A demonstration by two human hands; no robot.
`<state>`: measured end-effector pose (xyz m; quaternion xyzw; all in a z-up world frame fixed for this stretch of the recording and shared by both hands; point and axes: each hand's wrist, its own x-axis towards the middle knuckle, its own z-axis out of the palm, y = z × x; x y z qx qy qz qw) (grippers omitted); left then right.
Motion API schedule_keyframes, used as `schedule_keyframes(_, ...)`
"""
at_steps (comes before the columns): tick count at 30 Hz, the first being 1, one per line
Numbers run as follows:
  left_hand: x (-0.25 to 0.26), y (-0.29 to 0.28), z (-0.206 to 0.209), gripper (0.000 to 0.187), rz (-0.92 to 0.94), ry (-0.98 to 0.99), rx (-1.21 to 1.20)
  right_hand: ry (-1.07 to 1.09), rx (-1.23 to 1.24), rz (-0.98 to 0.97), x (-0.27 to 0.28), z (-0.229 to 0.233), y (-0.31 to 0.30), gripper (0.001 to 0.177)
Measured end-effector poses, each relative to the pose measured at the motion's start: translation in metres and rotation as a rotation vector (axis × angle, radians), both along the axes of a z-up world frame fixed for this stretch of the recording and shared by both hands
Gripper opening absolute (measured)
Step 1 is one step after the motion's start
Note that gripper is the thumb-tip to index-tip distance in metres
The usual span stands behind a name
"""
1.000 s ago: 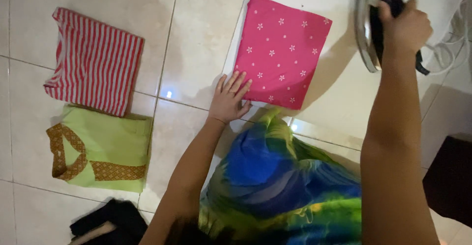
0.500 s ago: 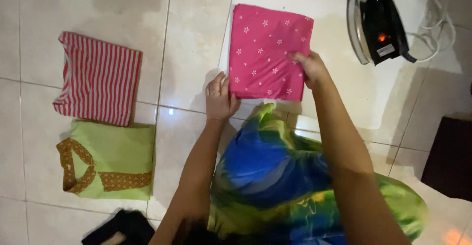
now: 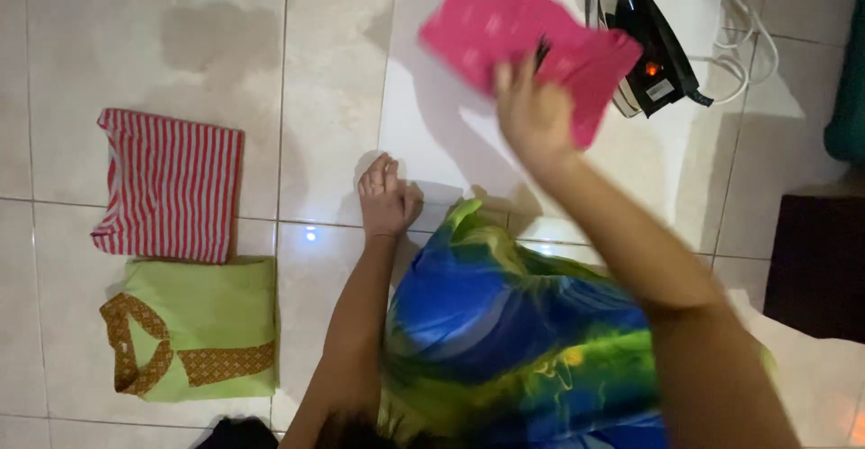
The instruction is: Ironing and folding multiple items of clothing on a white surface on the floor.
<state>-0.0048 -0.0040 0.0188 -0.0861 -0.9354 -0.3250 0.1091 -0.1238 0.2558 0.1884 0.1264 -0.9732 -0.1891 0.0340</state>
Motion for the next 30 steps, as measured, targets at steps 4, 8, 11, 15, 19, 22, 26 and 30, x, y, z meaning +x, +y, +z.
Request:
schedule_keyframes(4,-0.001,0.000,0.006,0.056,-0.004,0.031,0.025,-0.238,-0.356,0.062,0.100,-0.048,-0.023,0.044)
schedule_keyframes(8,0.000,0.007,0.008,0.053,0.036,0.036,-0.005,-0.392,-0.656,-0.018,0.123,-0.040,0.016,0.051)
schedule_keyframes(11,-0.002,0.005,0.010,0.053,0.008,0.015,-0.036,0.179,-0.703,-0.097,0.048,-0.051,0.132,0.058)
schedule_keyframes(15,-0.003,0.007,0.015,0.055,0.021,0.017,-0.043,0.267,-0.428,-0.209,-0.039,-0.048,0.214,0.059)
schedule_keyframes(19,-0.003,0.007,0.012,0.054,0.042,-0.022,-0.055,0.083,-0.511,-0.421,-0.085,-0.068,0.240,0.053)
schedule_keyframes(22,-0.005,0.005,0.014,0.053,0.029,-0.020,-0.066,0.020,-0.508,-0.434,-0.094,-0.026,0.213,0.061)
schedule_keyframes(26,-0.004,0.004,0.012,0.054,0.020,-0.028,-0.073,-0.011,-0.346,-0.177,-0.099,-0.001,0.150,0.068)
schedule_keyframes(30,-0.005,0.003,0.008,0.055,0.017,-0.010,-0.053,-0.143,-0.433,-0.246,-0.110,-0.008,0.086,0.071)
